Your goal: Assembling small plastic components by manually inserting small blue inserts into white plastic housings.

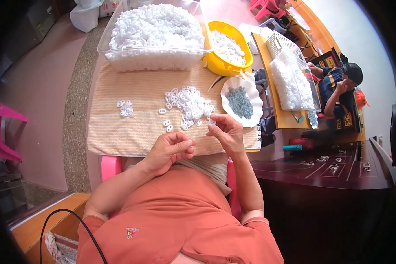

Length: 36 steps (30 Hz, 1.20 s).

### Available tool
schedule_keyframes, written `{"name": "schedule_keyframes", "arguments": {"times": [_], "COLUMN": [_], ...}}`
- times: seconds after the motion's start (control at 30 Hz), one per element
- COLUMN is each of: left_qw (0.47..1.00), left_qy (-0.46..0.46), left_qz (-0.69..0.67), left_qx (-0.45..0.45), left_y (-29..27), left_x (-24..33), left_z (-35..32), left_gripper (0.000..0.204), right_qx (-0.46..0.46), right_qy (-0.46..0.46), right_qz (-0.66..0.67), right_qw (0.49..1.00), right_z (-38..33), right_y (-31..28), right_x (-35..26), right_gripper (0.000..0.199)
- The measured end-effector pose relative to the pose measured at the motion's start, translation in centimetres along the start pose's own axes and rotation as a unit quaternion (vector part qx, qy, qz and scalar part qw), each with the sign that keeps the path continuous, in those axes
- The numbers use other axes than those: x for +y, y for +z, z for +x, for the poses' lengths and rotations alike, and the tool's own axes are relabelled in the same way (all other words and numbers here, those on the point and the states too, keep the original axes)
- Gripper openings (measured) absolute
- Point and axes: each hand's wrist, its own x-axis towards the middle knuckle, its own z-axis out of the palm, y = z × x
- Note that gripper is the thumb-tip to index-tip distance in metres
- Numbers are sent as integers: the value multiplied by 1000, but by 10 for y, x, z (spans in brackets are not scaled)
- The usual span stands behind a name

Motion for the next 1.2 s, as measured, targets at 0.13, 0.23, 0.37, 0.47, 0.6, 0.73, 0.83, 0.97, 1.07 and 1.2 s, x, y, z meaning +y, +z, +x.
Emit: {"name": "schedule_keyframes", "arguments": {"times": [0.13, 0.23, 0.37, 0.47, 0.6, 0.73, 0.83, 0.97, 1.07, 1.2], "left_qw": [1000, 1000, 1000, 1000, 1000, 1000, 1000, 1000, 1000, 1000], "left_qy": [2, 1, 0, 1, 2, 2, 0, 0, 0, -1], "left_qz": [0, 6, 14, 16, 19, 21, 21, 24, 25, 24], "left_qx": [-2, -1, -19, -17, -16, -16, -16, -15, -15, -12], "left_y": [0, -1, -6, -6, -5, -5, -4, -4, -4, -5], "left_x": [0, -1, -3, -3, -3, -4, -4, -5, -5, -6], "left_z": [0, -1, 1, 1, 0, 0, 0, -1, 0, 0], "left_gripper": [10, 10, 9, 9, 10, 10, 10, 10, 10, 10], "right_qx": [2, -2, 0, -9, -30, -27, -31, -32, -36, -32], "right_qy": [4, -5, -7, 11, -6, -3, -6, 5, -8, -6], "right_qz": [-10, -19, -19, -29, -36, -54, -53, -53, -70, -72], "right_qw": [1000, 1000, 1000, 999, 999, 998, 998, 998, 997, 997], "right_z": [-1, -1, -4, -7, -11, -15, -15, -18, -20, -20], "right_y": [-1, -3, -1, 0, 1, 2, 1, 2, 3, 2], "right_x": [-1, 5, 9, 9, 14, 15, 18, 19, 18, 19], "right_gripper": [23, 23, 24, 26, 28, 29, 29, 29, 31, 32]}}
